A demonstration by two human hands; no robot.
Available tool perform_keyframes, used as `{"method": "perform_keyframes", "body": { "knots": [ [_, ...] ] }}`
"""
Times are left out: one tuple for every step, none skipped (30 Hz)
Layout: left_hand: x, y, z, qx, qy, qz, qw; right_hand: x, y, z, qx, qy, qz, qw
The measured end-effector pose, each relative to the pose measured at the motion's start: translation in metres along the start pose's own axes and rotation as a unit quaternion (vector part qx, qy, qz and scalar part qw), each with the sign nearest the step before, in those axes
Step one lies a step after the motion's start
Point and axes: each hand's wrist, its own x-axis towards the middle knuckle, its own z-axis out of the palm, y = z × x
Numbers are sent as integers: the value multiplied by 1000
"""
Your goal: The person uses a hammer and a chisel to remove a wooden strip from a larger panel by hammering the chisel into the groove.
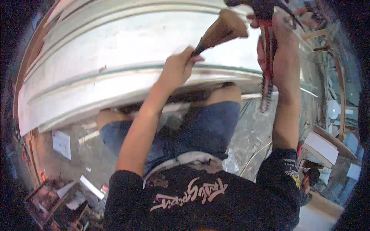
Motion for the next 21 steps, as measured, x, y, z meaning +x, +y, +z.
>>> {"method": "perform_keyframes", "body": {
  "knots": [
    [3, -1, 8, -44, -13, -21, 999, 5, -2, -27, -71, -34, -5, 997],
    [2, 3, 6, -30, -19, -35, 999, 5, -7, -41, -142, -14, -74, 987],
    [0, 6, 5, -16, -25, -50, 998, 4, -16, -51, -213, 6, -140, 967],
    [1, 8, 4, -17, -21, -43, 999, 3, -33, -60, -208, 100, -83, 970],
    [4, 10, 10, -17, -23, -29, 999, 1, -55, -75, -207, 200, -22, 957],
    [1, 10, 6, -5, -19, -25, 1000, 5, -71, -96, -302, 200, -138, 922],
    [2, 13, 4, -7, -17, -21, 1000, 7, -82, -121, -394, 199, -250, 862],
    [3, 16, 3, -21, -20, -25, 999, 6, -68, -135, -397, 201, -251, 860],
    [6, 18, 7, -42, -26, -25, 998, 2, -42, -148, -506, 191, -304, 784],
    [4, 13, 0, -33, -25, -31, 999, 3, -4, -151, -588, 173, -354, 706],
    [7, 10, 4, -26, -21, -2, 999, -5, 5, -157, -676, 148, -392, 606],
    [5, 6, 10, -15, -17, 24, 999, -16, -2, -103, -578, 61, -305, 754],
    [-1, -1, 4, -11, -18, 23, 1000, -18, -8, -41, -444, -25, -210, 871],
    [-5, -5, 0, -39, -13, 5, 999, -13, -16, -45, -402, -28, -209, 891],
    [-7, -10, -2, -65, -8, -14, 998, -5, -24, -56, -357, -33, -207, 910],
    [-9, -8, -5, -34, -12, -5, 999, 2, -22, -72, -404, 30, -216, 888],
    [-12, -5, -7, -31, -12, -17, 999, 2, -36, -74, -231, 71, -131, 961],
    [-11, -4, -9, -18, -12, -1, 1000, -2, -41, -69, -225, 62, -124, 964],
    [-5, -2, -5, -16, -20, 27, 999, -10, -52, -64, -193, 78, -93, 974],
    [-5, -4, -2, -29, -13, 8, 999, -15, -57, -56, -154, 90, -66, 982],
    [-4, -9, -3, -27, -17, 5, 999, -19, -60, -48, -113, 101, -37, 988]
  ]
}}
